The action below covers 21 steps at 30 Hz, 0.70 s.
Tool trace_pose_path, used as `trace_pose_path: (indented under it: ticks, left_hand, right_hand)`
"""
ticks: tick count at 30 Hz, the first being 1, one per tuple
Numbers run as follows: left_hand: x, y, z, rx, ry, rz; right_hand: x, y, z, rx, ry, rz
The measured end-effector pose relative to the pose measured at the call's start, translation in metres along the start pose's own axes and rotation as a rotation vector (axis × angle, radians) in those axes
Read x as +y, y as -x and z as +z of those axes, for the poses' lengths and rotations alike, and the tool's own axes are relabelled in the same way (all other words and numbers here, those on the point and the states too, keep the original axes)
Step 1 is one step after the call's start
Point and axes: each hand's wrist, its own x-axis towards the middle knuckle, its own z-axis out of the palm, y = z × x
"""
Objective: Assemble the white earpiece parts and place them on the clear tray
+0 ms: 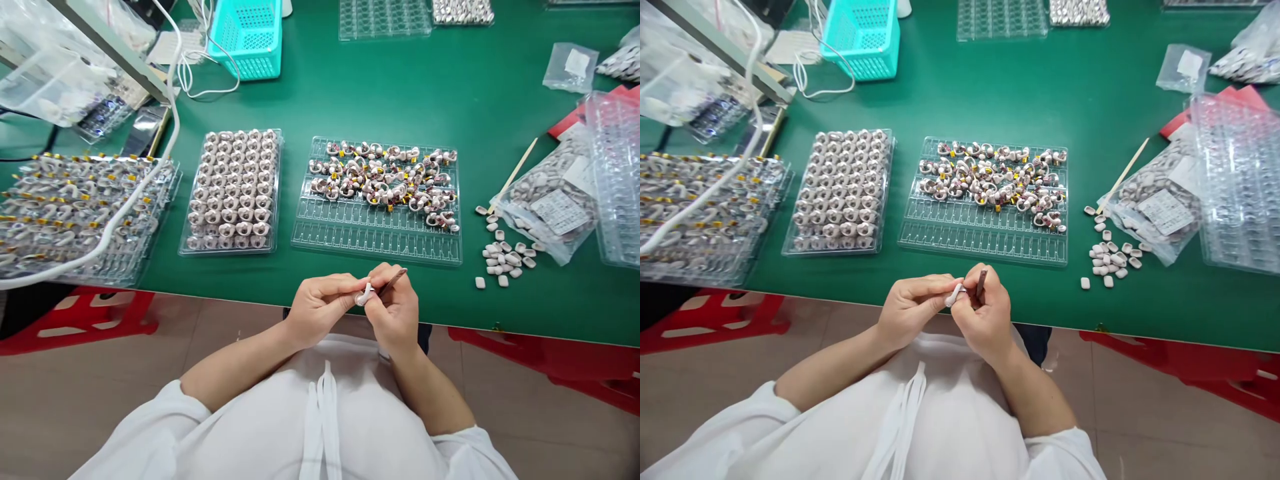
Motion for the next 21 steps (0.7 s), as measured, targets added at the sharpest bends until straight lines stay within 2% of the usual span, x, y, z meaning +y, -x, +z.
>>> trace_pose_path:
  ticks: [3, 6, 8, 11, 14, 18, 21]
  left_hand:
    - [0.007, -0.003, -0.002, -0.028, 0.007, -0.146]
    - [0.017, -0.010, -0.007, -0.123, 0.013, -0.302]
    - [0.022, -0.015, -0.010, -0.186, -0.010, -0.352]
    - [0.024, -0.021, -0.014, -0.250, -0.057, -0.349]
    - [0.021, -0.022, -0.015, -0.263, -0.100, -0.297]
    - [0.018, -0.022, -0.011, -0.216, -0.183, -0.276]
    - [0.020, -0.022, -0.007, -0.152, -0.158, -0.295]
  right_hand:
    - [-0.004, -0.004, -0.005, -0.056, 0.020, 0.092]
    - [-0.010, -0.007, -0.012, -0.105, 0.104, 0.217]
    - [-0.014, -0.009, -0.016, -0.133, 0.169, 0.269]
    - [-0.022, -0.012, -0.019, -0.170, 0.275, 0.289]
    - [-0.028, -0.015, -0.020, -0.181, 0.359, 0.273]
    - [-0.030, -0.017, -0.021, -0.165, 0.377, 0.284]
    - [-0.031, -0.016, -0.024, -0.198, 0.303, 0.328]
